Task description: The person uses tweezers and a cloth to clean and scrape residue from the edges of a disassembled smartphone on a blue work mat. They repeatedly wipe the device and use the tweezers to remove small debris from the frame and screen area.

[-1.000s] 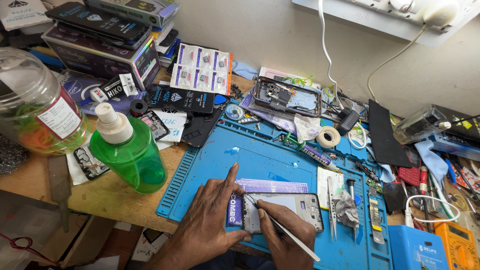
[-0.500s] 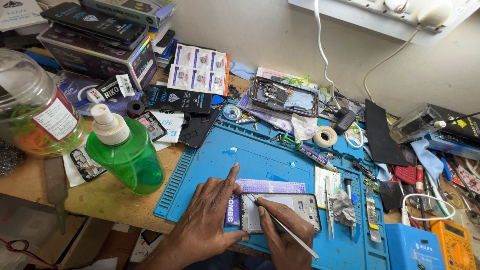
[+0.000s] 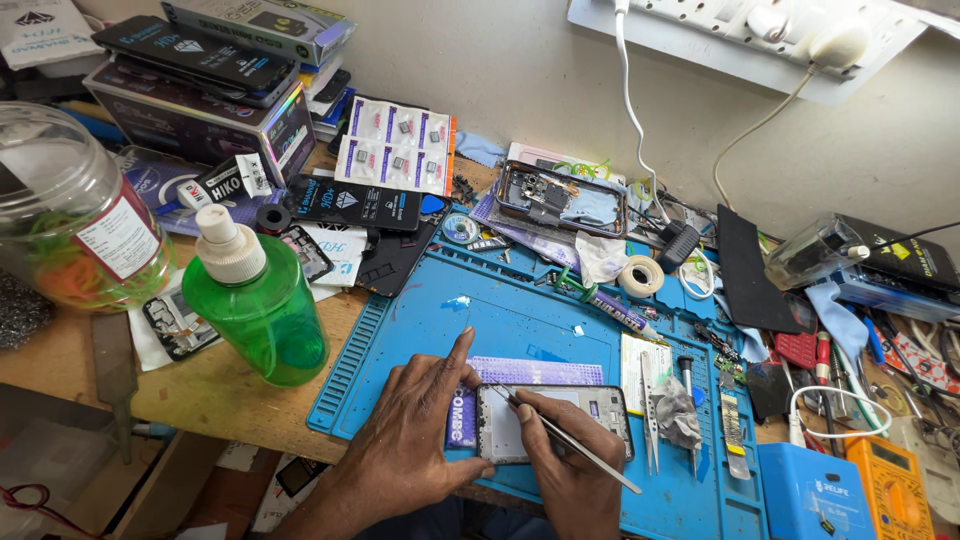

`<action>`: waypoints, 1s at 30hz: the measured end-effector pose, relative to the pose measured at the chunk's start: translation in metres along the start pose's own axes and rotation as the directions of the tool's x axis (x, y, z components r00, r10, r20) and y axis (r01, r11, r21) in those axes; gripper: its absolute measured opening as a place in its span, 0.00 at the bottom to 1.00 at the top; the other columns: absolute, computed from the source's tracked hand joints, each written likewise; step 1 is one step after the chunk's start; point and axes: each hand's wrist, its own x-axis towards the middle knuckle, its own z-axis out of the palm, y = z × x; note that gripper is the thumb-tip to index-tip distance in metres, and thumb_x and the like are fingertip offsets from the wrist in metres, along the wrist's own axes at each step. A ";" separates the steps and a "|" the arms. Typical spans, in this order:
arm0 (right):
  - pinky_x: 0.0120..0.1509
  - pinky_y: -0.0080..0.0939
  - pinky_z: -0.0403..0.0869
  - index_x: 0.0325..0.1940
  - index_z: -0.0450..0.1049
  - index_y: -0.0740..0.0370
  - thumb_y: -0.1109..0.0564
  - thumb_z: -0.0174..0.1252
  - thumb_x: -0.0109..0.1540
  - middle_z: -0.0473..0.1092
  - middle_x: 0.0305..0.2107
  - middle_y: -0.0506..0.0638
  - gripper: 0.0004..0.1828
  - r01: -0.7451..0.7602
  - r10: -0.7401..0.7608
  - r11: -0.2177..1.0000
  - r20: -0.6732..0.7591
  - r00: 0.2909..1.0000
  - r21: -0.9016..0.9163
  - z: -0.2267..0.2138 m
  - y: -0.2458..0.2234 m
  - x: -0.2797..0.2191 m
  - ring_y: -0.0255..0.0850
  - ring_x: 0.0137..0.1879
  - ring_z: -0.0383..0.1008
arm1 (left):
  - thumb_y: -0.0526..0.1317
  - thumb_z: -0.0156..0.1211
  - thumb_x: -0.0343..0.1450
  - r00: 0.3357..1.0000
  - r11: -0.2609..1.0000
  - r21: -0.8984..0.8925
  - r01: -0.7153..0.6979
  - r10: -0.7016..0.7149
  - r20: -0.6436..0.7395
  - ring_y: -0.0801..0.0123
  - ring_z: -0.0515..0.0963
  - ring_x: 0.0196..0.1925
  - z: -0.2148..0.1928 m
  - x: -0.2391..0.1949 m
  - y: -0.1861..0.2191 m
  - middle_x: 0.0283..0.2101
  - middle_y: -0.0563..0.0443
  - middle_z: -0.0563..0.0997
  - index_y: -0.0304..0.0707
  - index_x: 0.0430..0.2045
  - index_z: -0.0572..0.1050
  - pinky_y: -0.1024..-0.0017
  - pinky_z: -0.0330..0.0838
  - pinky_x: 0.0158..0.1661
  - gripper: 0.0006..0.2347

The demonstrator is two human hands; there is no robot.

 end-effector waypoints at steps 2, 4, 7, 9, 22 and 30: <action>0.37 0.34 0.83 0.44 0.84 0.64 0.63 0.64 0.58 0.84 0.34 0.57 0.11 0.015 -0.015 1.000 0.007 1.000 0.014 0.000 -0.002 -0.001 0.38 0.38 0.87 | 0.46 0.83 0.52 0.999 0.999 -0.005 0.031 -0.031 0.020 0.54 0.68 0.60 0.001 0.001 -0.001 0.58 0.43 0.73 0.27 0.72 0.40 0.54 0.58 0.60 0.60; 0.36 0.35 0.82 0.43 0.84 0.64 0.63 0.65 0.58 0.84 0.33 0.56 0.11 -0.021 0.021 0.999 0.003 1.000 -0.033 0.000 -0.005 0.000 0.38 0.36 0.87 | 0.46 0.83 0.52 0.998 0.999 -0.011 0.047 -0.047 0.034 0.55 0.68 0.60 0.001 0.002 -0.002 0.58 0.43 0.73 0.27 0.72 0.39 0.53 0.57 0.61 0.60; 0.37 0.36 0.82 0.43 0.84 0.63 0.63 0.65 0.58 0.84 0.33 0.56 0.10 -0.028 0.028 0.996 0.007 1.000 -0.090 0.001 -0.007 0.002 0.38 0.37 0.87 | 0.47 0.83 0.52 0.997 0.998 -0.023 0.055 -0.054 0.047 0.55 0.68 0.59 0.001 0.003 -0.003 0.57 0.43 0.73 0.27 0.72 0.39 0.54 0.58 0.61 0.59; 0.39 0.36 0.83 0.44 0.84 0.64 0.63 0.64 0.59 0.84 0.34 0.56 0.11 -0.006 0.008 0.997 0.025 1.000 -0.075 0.003 -0.007 0.003 0.39 0.39 0.87 | 0.47 0.83 0.52 0.996 0.997 -0.034 0.074 -0.072 0.059 0.55 0.68 0.59 0.001 0.002 -0.003 0.59 0.43 0.72 0.29 0.74 0.39 0.54 0.59 0.60 0.60; 0.49 0.39 0.82 0.48 0.80 0.70 0.60 0.59 0.63 0.84 0.37 0.60 0.13 -0.092 0.069 0.980 0.134 0.989 0.174 0.008 0.004 0.004 0.44 0.47 0.87 | 0.47 0.82 0.53 0.993 0.993 -0.048 0.104 -0.101 0.069 0.56 0.69 0.58 0.002 0.003 -0.004 0.56 0.44 0.74 0.29 0.74 0.36 0.55 0.61 0.61 0.61; 0.50 0.38 0.83 0.50 0.79 0.71 0.61 0.60 0.63 0.83 0.38 0.59 0.13 -0.061 0.046 0.980 0.080 0.996 0.190 0.009 0.006 0.001 0.43 0.47 0.87 | 0.48 0.82 0.52 0.993 0.995 -0.014 0.103 -0.102 0.065 0.56 0.69 0.58 0.003 0.004 -0.007 0.55 0.44 0.75 0.28 0.73 0.37 0.55 0.61 0.62 0.62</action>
